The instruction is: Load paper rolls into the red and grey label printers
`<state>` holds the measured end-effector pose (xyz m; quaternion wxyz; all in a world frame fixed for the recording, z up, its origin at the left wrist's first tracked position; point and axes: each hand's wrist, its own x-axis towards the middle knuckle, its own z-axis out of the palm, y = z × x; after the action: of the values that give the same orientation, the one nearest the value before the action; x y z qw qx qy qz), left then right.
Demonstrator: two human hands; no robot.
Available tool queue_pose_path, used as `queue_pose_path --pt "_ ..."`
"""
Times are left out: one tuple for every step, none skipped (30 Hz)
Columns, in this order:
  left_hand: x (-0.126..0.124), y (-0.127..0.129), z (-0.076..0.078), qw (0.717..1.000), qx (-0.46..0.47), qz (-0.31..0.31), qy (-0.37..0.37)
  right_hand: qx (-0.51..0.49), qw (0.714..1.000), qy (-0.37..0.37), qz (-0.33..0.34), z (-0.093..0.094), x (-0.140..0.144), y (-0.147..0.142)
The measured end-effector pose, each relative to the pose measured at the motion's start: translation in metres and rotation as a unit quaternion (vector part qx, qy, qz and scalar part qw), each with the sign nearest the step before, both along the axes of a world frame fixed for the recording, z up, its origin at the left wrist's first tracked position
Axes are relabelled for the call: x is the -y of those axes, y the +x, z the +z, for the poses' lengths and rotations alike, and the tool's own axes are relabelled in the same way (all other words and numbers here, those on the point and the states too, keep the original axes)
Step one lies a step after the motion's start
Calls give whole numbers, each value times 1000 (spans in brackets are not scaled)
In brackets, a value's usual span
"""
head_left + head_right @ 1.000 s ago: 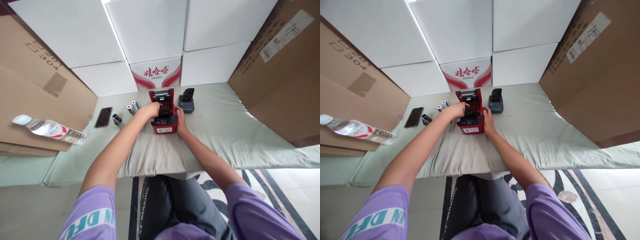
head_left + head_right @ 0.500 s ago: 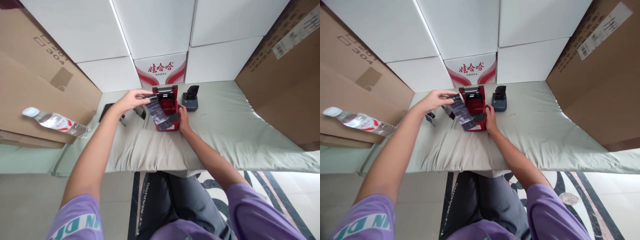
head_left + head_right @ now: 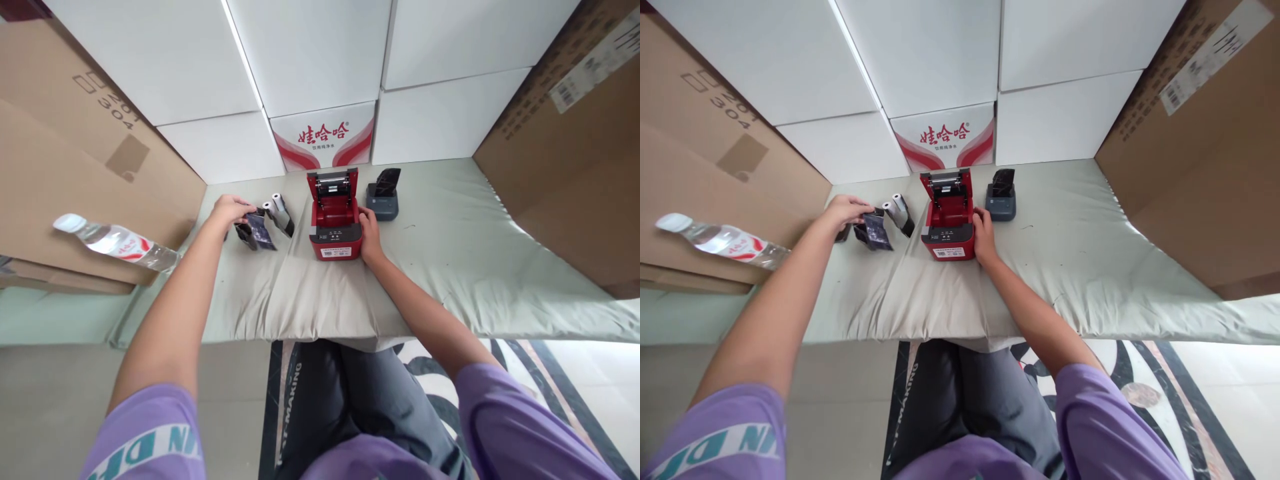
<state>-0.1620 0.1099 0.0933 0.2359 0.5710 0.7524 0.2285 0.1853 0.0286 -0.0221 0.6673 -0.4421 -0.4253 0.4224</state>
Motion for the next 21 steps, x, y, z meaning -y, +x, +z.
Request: queue_pose_path --pt "-3 3 -2 1000 -12 18 -15 -1 1000 0 -1 1 0 0" --pt "-5 5 -4 999 -21 39 -29 -1 1000 0 -1 1 1 0" --pt "-7 7 -5 997 -36 51 -42 0 1000 2 0 2 1 0" --pt "-7 9 -6 996 -64 45 -45 1 1000 3 2 2 2 0" --pt "-8 11 -6 994 -98 30 -44 2 1000 3 2 3 2 0" --pt "-8 13 -6 990 -133 15 -42 3 1000 3 3 3 2 0" --pt "-8 14 -6 985 -168 3 -40 1 1000 2 3 3 2 -1" --pt "-8 15 -5 980 -198 -3 -36 -2 1000 0 3 3 2 -1" --pt "-9 16 -5 976 -217 1 -27 -6 1000 -1 4 2 2 -1" --pt "-11 17 -3 974 -227 8 -14 -9 1000 0 4 2 2 -1" --pt "-12 18 -2 973 -229 12 2 -10 1000 1 4 1 1 -1" --pt "-15 20 -2 974 -226 8 19 -10 1000 2 4 1 1 -1" --pt "-18 22 -2 975 -222 -4 28 -10 1000 3 3 1 0 -1" --pt "-21 24 -3 975 -218 -22 25 -9 1000 3 2 1 0 -1" --pt "-24 26 -4 975 -219 -42 13 -9 1000 4 2 1 0 -1" --pt "-27 29 -6 973 -224 -60 -2 -9 1000 4 3 1 0 -1" --pt "-30 32 -8 970 -232 -72 -15 -7 1000 4 4 1 0 -1" --pt "-32 34 -10 967 -240 -79 -22 -5 1000 5 5 1 0 -1" --pt "-33 35 -12 966 -245 -84 -22 -3 1000 5 5 2 0 0" --pt "-34 35 -12 965 -245 -88 -19 -1 1000 5 6 2 0 0" --pt "-34 35 -10 966 -240 -92 -14 1 1000 5 6 2 0 0"
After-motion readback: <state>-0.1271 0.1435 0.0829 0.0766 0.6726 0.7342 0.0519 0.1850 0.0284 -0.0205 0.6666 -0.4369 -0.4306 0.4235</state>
